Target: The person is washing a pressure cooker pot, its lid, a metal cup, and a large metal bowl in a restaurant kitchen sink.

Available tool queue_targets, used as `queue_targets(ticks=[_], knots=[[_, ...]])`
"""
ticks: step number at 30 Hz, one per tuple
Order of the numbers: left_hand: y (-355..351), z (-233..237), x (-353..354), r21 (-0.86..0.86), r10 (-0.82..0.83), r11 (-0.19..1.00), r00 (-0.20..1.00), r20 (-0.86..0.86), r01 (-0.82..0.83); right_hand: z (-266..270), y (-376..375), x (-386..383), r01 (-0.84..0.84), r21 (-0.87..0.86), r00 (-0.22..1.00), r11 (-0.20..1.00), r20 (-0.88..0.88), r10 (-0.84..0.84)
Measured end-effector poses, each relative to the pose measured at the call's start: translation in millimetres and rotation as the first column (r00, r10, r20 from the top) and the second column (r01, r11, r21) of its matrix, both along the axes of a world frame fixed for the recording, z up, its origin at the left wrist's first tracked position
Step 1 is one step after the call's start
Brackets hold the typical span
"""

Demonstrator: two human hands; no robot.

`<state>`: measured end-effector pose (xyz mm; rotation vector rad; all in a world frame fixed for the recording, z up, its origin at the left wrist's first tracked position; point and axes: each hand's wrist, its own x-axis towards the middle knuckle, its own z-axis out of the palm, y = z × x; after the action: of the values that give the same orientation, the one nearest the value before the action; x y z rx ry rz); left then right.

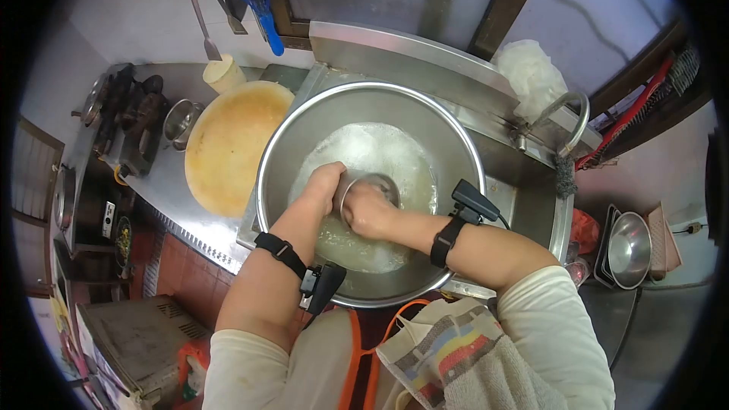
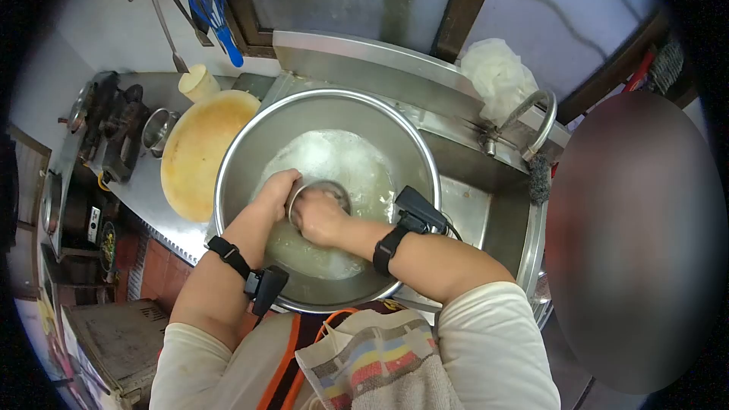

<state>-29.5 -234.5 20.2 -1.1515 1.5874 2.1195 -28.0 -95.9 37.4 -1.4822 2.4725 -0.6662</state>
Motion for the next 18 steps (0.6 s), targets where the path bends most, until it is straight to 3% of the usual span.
queue_targets(ticks=[3, 4, 7, 10, 13, 14, 17, 18], knots=[[4.8, 15.1, 1.8, -0.1, -0.081, 0.991, 0.994, 0.068, 0.088, 7.4, 10.8, 2.6, -0.142, 0.07, 0.99, 0.987, 0.01, 0.142], [3.7, 17.1, 2.7, -0.138, -0.115, 0.982, 0.99, 0.086, 0.126, 21.4, 7.7, 1.0, -0.113, 0.304, 0.993, 0.946, 0.067, 0.097], [6.3, 15.2, 4.0, -0.231, -0.144, 0.961, 0.988, 0.059, 0.154, 37.9, 5.3, 4.6, -0.246, 0.455, 0.909, 0.856, -0.197, 0.366], [1.4, -7.2, 1.6, -0.265, -0.239, 0.933, 0.97, 0.052, 0.244, 8.7, 3.1, 15.9, -0.049, 0.252, 0.933, 0.966, -0.333, 0.134], [7.6, 2.9, 7.9, -0.308, -0.46, 0.814, 0.87, 0.177, 0.493, -17.3, 0.6, 8.9, 0.121, 0.337, 0.992, 0.934, -0.06, -0.107], [12.0, 12.5, 10.9, -0.32, -0.535, 0.745, 0.811, 0.238, 0.585, 8.1, 1.7, -2.9, -0.094, 0.592, 0.992, 0.8, 0.126, 0.023], [29.7, 29.6, 13.0, -0.215, -0.417, 0.866, 0.889, 0.192, 0.452, 23.4, 5.0, -15.9, -0.15, 0.573, 0.941, 0.806, 0.333, -0.062], [31.2, 37.3, 14.3, -0.215, -0.417, 0.868, 0.892, 0.175, 0.448, 9.0, 3.1, -18.8, -0.028, 0.517, 0.79, 0.855, 0.536, -0.298]])
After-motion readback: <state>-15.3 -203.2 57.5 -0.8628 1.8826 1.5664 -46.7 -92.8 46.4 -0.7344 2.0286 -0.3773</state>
